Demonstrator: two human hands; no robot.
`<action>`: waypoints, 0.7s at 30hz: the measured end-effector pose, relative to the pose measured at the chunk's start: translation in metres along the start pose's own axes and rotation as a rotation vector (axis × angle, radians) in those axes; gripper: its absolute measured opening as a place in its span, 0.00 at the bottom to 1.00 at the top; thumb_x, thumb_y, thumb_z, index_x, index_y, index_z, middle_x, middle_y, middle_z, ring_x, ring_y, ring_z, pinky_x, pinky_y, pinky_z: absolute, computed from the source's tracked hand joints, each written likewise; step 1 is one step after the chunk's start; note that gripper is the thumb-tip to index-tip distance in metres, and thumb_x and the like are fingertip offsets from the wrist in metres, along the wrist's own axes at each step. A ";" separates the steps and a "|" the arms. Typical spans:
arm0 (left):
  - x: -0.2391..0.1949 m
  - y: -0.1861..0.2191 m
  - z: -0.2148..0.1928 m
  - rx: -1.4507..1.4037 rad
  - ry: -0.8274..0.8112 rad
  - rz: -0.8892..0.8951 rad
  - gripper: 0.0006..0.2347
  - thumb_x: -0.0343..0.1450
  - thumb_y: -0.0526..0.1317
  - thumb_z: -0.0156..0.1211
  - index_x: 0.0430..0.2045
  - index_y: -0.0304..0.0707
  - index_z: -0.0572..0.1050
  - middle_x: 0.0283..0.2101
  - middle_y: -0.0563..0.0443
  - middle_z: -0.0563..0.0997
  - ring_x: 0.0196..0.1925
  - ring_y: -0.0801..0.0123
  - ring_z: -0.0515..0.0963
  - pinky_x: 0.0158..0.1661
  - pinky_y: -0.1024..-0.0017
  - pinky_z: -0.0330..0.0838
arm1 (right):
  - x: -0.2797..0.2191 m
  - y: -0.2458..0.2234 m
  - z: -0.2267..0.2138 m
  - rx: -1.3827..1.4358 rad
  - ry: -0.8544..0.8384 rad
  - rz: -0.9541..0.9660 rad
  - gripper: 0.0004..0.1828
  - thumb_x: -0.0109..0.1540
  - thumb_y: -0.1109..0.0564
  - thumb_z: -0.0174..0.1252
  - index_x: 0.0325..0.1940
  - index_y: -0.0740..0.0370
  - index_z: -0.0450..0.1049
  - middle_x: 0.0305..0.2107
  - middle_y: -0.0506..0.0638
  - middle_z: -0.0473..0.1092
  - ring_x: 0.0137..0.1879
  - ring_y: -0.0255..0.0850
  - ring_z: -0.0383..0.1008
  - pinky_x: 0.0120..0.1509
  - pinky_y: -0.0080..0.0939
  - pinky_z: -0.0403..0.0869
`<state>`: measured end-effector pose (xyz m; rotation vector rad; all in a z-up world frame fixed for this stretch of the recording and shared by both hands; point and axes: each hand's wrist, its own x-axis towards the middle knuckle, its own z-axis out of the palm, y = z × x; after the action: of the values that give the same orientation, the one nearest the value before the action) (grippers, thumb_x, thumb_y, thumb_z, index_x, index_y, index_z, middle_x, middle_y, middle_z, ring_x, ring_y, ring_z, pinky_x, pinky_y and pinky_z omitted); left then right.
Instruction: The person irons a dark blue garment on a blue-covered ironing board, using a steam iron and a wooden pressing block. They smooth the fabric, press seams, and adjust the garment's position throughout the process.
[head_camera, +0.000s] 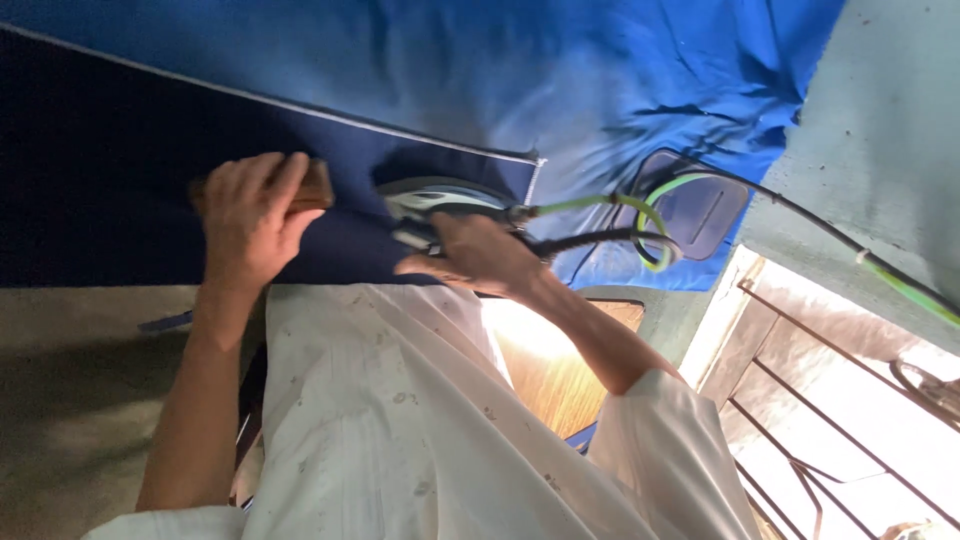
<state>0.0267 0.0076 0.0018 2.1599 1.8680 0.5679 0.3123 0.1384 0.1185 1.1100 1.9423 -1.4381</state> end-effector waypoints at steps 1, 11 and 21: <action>0.002 0.002 -0.008 -0.004 -0.003 0.011 0.27 0.72 0.52 0.67 0.66 0.42 0.73 0.53 0.37 0.76 0.55 0.47 0.76 0.60 0.49 0.65 | 0.008 -0.006 0.006 0.007 0.007 0.006 0.40 0.59 0.20 0.52 0.44 0.61 0.72 0.31 0.69 0.77 0.41 0.64 0.81 0.45 0.56 0.79; 0.006 0.004 -0.028 0.153 -0.020 -0.012 0.28 0.71 0.39 0.79 0.64 0.30 0.73 0.58 0.36 0.76 0.56 0.45 0.74 0.57 0.50 0.70 | 0.046 -0.048 0.053 -0.152 0.082 -0.298 0.39 0.60 0.23 0.46 0.39 0.66 0.65 0.20 0.54 0.71 0.25 0.55 0.76 0.27 0.58 0.74; 0.034 0.046 0.027 0.106 -0.007 0.196 0.31 0.65 0.52 0.74 0.63 0.45 0.75 0.53 0.40 0.78 0.51 0.51 0.78 0.51 0.55 0.71 | -0.010 0.033 0.034 -0.113 -0.023 0.003 0.43 0.59 0.20 0.49 0.53 0.61 0.66 0.34 0.70 0.75 0.47 0.70 0.79 0.50 0.67 0.77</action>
<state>0.0830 0.0353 0.0014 2.4287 1.7306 0.5072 0.3426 0.1068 0.0968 1.0411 1.9784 -1.3166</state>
